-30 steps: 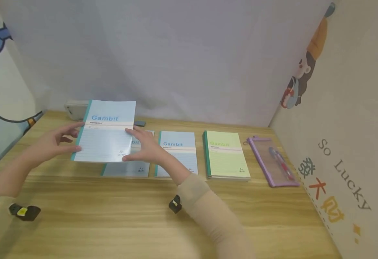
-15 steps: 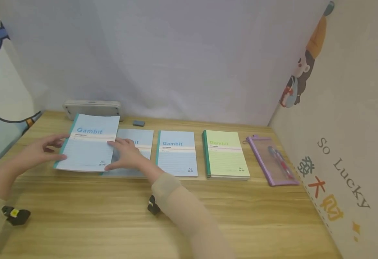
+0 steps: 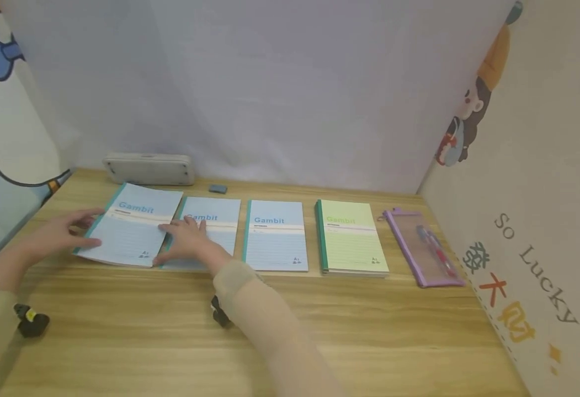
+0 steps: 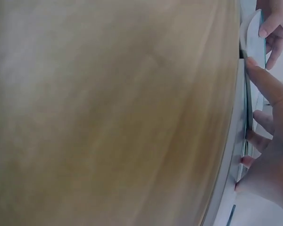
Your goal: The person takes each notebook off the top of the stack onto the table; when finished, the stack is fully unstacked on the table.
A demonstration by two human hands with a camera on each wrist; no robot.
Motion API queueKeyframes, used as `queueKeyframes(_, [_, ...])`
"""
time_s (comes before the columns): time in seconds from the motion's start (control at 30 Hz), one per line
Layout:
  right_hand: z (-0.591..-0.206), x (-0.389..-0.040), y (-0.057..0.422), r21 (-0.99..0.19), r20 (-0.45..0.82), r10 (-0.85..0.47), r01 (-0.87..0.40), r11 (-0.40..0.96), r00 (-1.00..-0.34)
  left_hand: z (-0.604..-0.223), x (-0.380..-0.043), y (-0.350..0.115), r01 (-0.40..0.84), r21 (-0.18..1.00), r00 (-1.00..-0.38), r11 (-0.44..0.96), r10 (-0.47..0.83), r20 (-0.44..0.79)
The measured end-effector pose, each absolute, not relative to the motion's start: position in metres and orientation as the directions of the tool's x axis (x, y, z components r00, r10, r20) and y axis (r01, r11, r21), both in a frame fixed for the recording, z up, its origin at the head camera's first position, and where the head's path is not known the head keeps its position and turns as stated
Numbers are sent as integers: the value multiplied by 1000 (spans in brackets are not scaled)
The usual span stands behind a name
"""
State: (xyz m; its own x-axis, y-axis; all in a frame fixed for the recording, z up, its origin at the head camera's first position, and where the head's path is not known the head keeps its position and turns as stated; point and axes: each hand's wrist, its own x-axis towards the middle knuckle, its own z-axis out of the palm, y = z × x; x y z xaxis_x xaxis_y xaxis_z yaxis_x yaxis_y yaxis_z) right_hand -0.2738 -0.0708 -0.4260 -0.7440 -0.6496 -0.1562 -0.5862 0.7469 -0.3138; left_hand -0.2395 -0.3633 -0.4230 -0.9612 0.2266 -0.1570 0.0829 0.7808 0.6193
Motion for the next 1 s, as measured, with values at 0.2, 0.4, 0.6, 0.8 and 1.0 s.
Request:
queueKeyframes(0.2, [-430,-274,-72,-257,-160,-648,-602,756,-745,-432,-244,-367,97,605,-952,790,251,-175])
queueKeyframes(0.4, [-433,-275,-71,-240,-150,-656,-616,750,-740,-436,-245,-366,118,582,-953,804,256,-160])
queueKeyframes(0.6, [-427,-279,-60,-348,-135,-722,-650,676,-678,-435,-244,-367,145,499,-956,854,252,-153])
queueKeyframes(0.8, [-410,-281,-39,-487,-107,-773,-645,590,-626,-425,-243,-362,140,464,-964,875,227,-139])
queueKeyframes(1.0, [-389,-281,-10,-520,-62,-787,-654,550,-613,-403,-243,-344,255,402,-956,879,292,-33])
